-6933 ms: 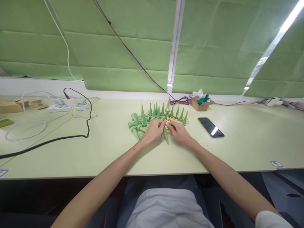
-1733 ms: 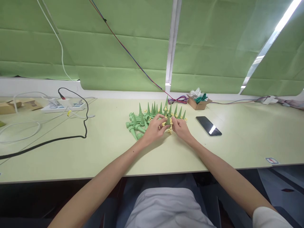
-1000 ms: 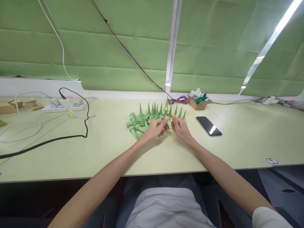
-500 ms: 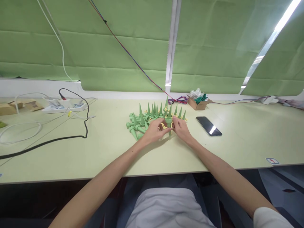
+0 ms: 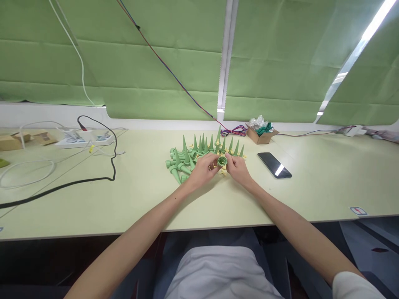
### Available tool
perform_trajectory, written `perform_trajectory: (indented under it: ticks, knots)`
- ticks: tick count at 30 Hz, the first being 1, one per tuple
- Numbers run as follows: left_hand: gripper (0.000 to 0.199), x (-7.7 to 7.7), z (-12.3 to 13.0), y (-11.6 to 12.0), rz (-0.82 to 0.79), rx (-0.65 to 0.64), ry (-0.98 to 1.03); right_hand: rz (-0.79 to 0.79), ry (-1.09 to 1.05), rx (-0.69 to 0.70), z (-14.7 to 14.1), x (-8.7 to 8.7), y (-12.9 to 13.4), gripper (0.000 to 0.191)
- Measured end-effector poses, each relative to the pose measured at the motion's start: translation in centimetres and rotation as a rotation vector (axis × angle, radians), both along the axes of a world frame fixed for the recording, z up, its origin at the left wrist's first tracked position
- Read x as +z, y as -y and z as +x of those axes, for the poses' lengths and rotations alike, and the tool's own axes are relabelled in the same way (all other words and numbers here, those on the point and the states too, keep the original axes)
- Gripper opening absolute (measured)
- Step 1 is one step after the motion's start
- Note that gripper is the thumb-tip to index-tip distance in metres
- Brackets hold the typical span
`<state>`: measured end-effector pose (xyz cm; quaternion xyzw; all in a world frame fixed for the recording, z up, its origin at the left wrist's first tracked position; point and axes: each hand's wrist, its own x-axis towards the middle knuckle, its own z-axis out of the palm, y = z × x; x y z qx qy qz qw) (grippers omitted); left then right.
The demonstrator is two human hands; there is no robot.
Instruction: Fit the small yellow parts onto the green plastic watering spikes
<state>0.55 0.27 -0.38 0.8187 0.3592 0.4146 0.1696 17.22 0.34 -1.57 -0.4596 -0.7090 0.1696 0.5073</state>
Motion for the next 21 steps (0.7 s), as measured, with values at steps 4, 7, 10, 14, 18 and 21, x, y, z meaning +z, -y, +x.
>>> perform_trajectory:
  ticks: [4, 7, 10, 14, 18, 21]
  knots:
    - [0.025, 0.3, 0.3, 0.4, -0.098, 0.009, 0.048, -0.004, -0.034, -0.005, 0.0, 0.1, 0.1, 0.064]
    - [0.025, 0.7, 0.4, 0.7, -0.196, 0.012, 0.138, -0.009, -0.074, 0.003, 0.0, 0.1, 0.2, 0.061]
    - [0.021, 0.8, 0.4, 0.6, -0.348, -0.006, 0.252, -0.009, -0.121, 0.01, 0.1, 0.0, 0.2, 0.058]
    - [0.046, 0.6, 0.3, -0.1, -0.589, -0.074, 0.346, 0.005, -0.141, 0.037, 0.1, -0.1, 0.1, 0.055]
    - [0.06, 0.9, 0.4, -0.2, -0.775, -0.142, 0.381, 0.02, -0.093, 0.092, 0.1, 0.0, 0.3, 0.054]
    - [0.057, 1.3, 0.6, 0.1, -0.847, -0.176, 0.4, 0.027, -0.069, 0.127, 0.0, 0.1, 0.5, 0.054]
